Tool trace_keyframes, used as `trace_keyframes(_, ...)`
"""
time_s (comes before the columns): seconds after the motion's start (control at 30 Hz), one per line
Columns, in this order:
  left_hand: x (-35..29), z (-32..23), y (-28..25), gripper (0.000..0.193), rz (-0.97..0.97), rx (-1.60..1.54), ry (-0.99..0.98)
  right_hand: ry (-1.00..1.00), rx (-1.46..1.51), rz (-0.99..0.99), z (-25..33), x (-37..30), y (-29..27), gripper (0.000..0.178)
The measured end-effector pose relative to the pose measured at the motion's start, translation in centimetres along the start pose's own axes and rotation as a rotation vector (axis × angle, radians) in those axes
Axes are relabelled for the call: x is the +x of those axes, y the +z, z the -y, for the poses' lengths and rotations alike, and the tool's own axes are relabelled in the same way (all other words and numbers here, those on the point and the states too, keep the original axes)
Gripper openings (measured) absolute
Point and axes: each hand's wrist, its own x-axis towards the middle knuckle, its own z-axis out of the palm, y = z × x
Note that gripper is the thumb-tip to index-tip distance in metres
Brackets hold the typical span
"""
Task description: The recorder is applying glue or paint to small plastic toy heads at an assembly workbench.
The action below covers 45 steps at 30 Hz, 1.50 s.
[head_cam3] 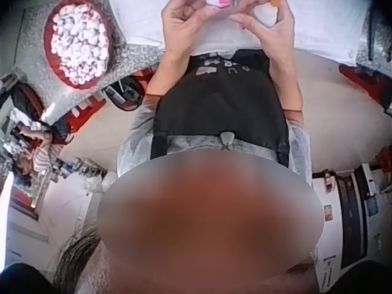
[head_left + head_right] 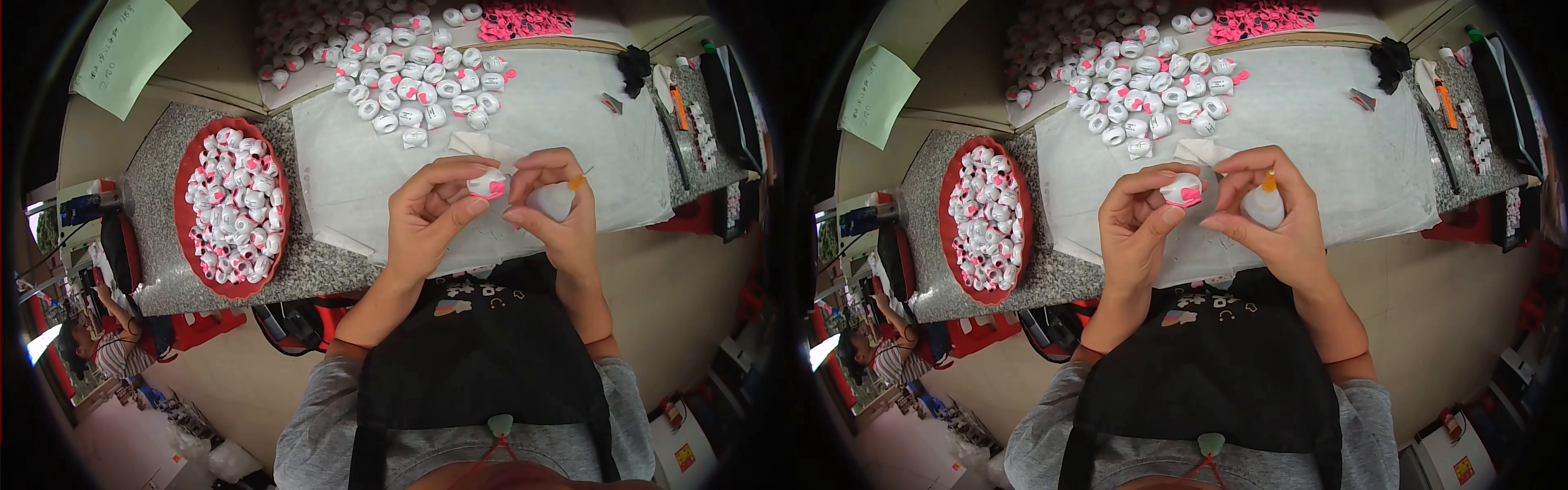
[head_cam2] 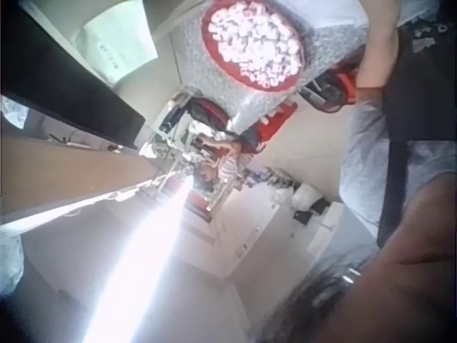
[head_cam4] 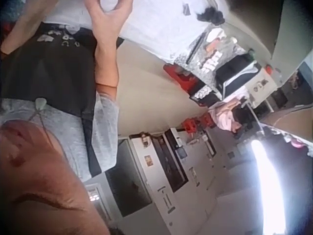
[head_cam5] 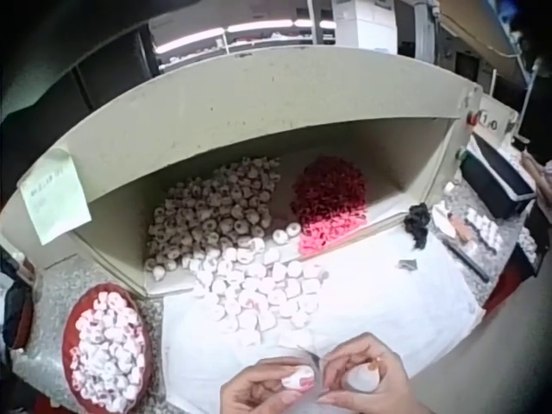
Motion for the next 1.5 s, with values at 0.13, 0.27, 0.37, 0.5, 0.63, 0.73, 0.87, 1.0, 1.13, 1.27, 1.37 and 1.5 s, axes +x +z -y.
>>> trace_keyframes(0.13,0.0,0.6,-0.6,0.025,0.077,-0.006,0.007,0.156,0.155,0.109,0.7,0.1,0.8,0.035)
trace_keyframes(0.27,-0.1,0.5,-0.6,0.024,0.103,0.008,-0.017,0.092,0.127,0.098,-0.5,0.0,0.2,0.033)
trace_keyframes(0.37,-0.1,0.4,-0.3,0.022,0.098,0.035,-0.034,0.112,0.175,0.097,-0.6,-0.1,0.1,0.028)
trace_keyframes(0.5,-0.2,0.5,-0.2,0.02,0.082,0.165,0.023,0.118,0.192,0.1,-0.3,-0.1,0.1,0.027)
trace_keyframes(0.63,-0.2,0.4,0.0,0.02,0.07,0.205,0.044,0.126,0.208,0.084,-0.3,-0.3,0.2,0.027)
trace_keyframes(0.73,-0.1,0.4,0.0,0.018,0.061,0.227,0.031,0.116,0.203,0.082,-0.6,-0.3,0.0,0.027)
trace_keyframes(0.87,-0.1,0.4,0.1,0.017,0.06,0.223,0.031,0.136,0.216,0.073,-0.5,-0.3,0.1,0.027)
trace_keyframes(1.0,0.0,0.4,-0.2,0.017,0.092,0.228,0.052,0.126,0.209,0.078,-0.6,-0.2,0.1,0.027)
trace_keyframes(1.13,-0.1,0.3,-0.2,0.02,0.065,0.065,-0.05,0.139,0.122,0.056,-0.3,-0.2,0.5,0.027)
trace_keyframes(1.27,0.2,0.5,0.0,0.022,0.002,-0.004,-0.138,0.193,0.142,0.045,0.2,0.0,0.5,0.026)
trace_keyframes(1.37,0.1,1.1,-0.5,0.022,-0.08,-0.003,-0.149,0.157,0.149,0.035,0.1,0.0,0.0,0.021)
trace_keyframes(1.5,0.2,0.5,-1.1,0.024,-0.172,-0.028,-0.081,-0.063,-0.375,-0.406,0.4,1.3,-5.4,0.016)
